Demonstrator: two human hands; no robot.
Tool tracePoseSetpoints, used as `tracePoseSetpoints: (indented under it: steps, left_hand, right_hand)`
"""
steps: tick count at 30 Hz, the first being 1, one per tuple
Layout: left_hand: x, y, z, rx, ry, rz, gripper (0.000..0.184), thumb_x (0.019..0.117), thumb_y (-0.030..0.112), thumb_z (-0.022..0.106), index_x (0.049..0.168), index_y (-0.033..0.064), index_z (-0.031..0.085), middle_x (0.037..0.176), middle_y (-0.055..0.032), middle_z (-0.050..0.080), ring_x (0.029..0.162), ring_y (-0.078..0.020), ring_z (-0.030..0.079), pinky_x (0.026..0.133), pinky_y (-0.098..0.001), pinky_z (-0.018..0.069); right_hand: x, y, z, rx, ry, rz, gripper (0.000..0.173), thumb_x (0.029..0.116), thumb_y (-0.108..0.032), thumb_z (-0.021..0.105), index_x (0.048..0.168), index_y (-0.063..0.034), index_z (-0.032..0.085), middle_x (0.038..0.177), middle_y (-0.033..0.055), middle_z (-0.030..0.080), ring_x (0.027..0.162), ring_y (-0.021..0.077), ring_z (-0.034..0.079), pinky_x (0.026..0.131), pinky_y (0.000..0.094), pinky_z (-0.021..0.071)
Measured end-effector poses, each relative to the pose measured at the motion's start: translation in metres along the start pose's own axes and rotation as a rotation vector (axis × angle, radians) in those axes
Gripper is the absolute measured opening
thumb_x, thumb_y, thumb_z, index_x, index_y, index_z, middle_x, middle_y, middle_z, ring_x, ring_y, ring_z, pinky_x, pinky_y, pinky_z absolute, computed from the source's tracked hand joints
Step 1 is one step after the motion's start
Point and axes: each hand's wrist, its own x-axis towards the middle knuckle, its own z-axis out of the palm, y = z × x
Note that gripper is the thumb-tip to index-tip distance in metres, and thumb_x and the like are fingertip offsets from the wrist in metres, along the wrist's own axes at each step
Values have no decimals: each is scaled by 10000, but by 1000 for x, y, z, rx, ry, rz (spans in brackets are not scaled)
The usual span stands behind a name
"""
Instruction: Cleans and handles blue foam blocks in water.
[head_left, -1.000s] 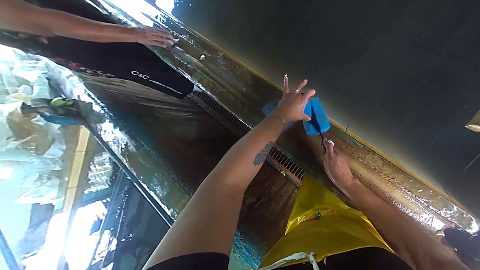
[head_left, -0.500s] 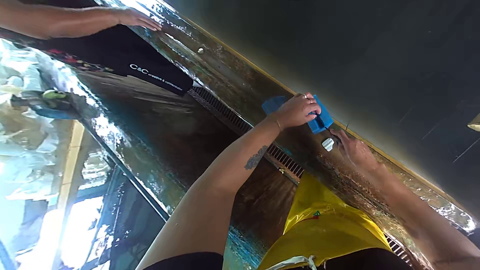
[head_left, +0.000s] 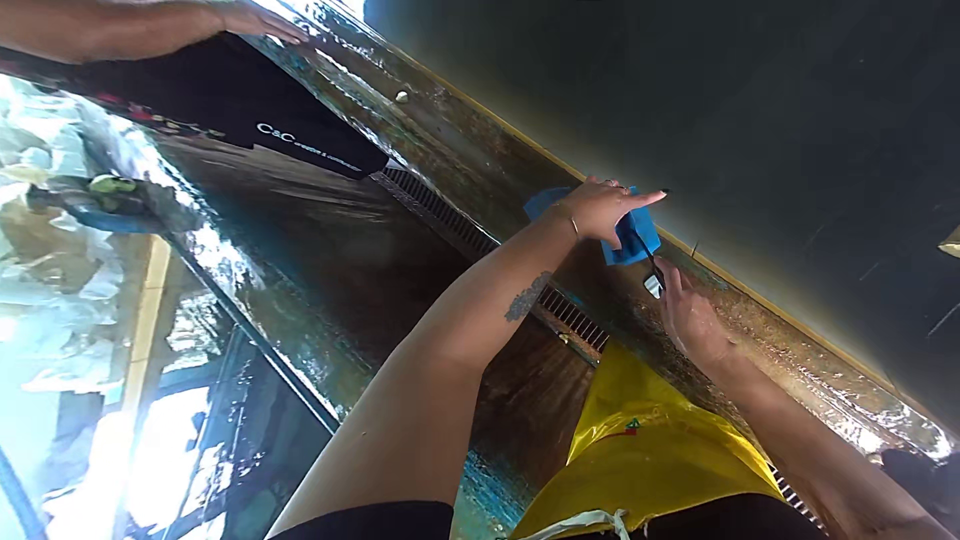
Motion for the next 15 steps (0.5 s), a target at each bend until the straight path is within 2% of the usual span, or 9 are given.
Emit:
tracePoseSetpoints:
  steps: [1, 5, 7, 8, 10, 11, 12, 13, 15]
  left_hand:
    - [3, 0, -1, 13, -17, -11, 1043, 814, 385, 853, 1627, 432, 202, 1480, -167, 534, 1374, -413, 469, 1091, -662, 316]
    - [8, -3, -6, -11, -45, 10, 932, 859, 335, 823, 1620, 368, 285, 1441, -188, 552, 1366, -410, 474, 1116, -659, 301]
    - [3, -6, -7, -50, 26, 61, 966, 852, 284, 832, 1634, 294, 267, 1255, -170, 660, 1245, -382, 566, 1114, -603, 329]
    - [0, -9, -5, -72, 97, 108, 928, 834, 263, 843, 1606, 216, 330, 1127, -148, 691, 1145, -356, 616, 1095, -564, 365]
    - [-7, -11, -1, -121, 207, 162, 712, 814, 242, 853, 1400, 77, 484, 1014, -134, 680, 1031, -334, 653, 1053, -543, 423]
    - [-10, -12, 2, -138, 240, 166, 605, 809, 242, 856, 1284, 46, 535, 1006, -145, 678, 1013, -341, 656, 1024, -549, 437]
    - [-11, -13, 5, -148, 248, 158, 528, 813, 249, 854, 1211, 40, 578, 1049, -153, 681, 1044, -348, 651, 1014, -555, 439]
    - [-13, -13, 8, -151, 239, 149, 481, 822, 262, 848, 1195, 58, 623, 1141, -154, 678, 1111, -354, 635, 1020, -563, 435]
    - [-14, -17, 13, -157, 210, 146, 494, 846, 285, 826, 1294, 139, 677, 1349, -119, 629, 1262, -348, 569, 1066, -577, 400]
  right_hand:
    - [2, -3, 4, 0, 3, 5, 599, 1031, -28, 498, 1593, -78, 300, 1326, 277, 581, 853, 420, 718, 769, 540, 596]
    - [9, -11, 5, -58, -43, 62, 606, 1047, -35, 466, 1612, -98, 256, 1335, 276, 570, 874, 411, 719, 775, 521, 594]
    - [10, -7, 1, -74, -62, 83, 602, 1052, -38, 452, 1617, -122, 262, 1345, 275, 570, 875, 418, 717, 778, 534, 588]
    - [12, -3, 0, -74, -57, 81, 593, 1051, -37, 449, 1613, -127, 280, 1344, 271, 573, 876, 422, 714, 773, 542, 587]
    - [15, 4, -5, -73, -55, 84, 577, 1054, -47, 459, 1604, -139, 310, 1346, 266, 577, 885, 433, 711, 766, 562, 582]
    - [16, 8, -7, -74, -50, 82, 564, 1055, -52, 469, 1594, -140, 330, 1346, 265, 580, 879, 438, 712, 758, 567, 582]
    - [18, 11, -8, -78, -44, 79, 561, 1054, -56, 476, 1591, -146, 341, 1342, 264, 586, 871, 439, 713, 750, 570, 583]
    - [19, 14, -8, -84, -33, 69, 553, 1052, -57, 480, 1584, -146, 355, 1318, 263, 598, 859, 439, 712, 739, 570, 584]
    - [21, 16, -10, -91, -20, 51, 552, 1044, -48, 490, 1574, -138, 369, 1271, 260, 617, 861, 438, 710, 735, 569, 583]
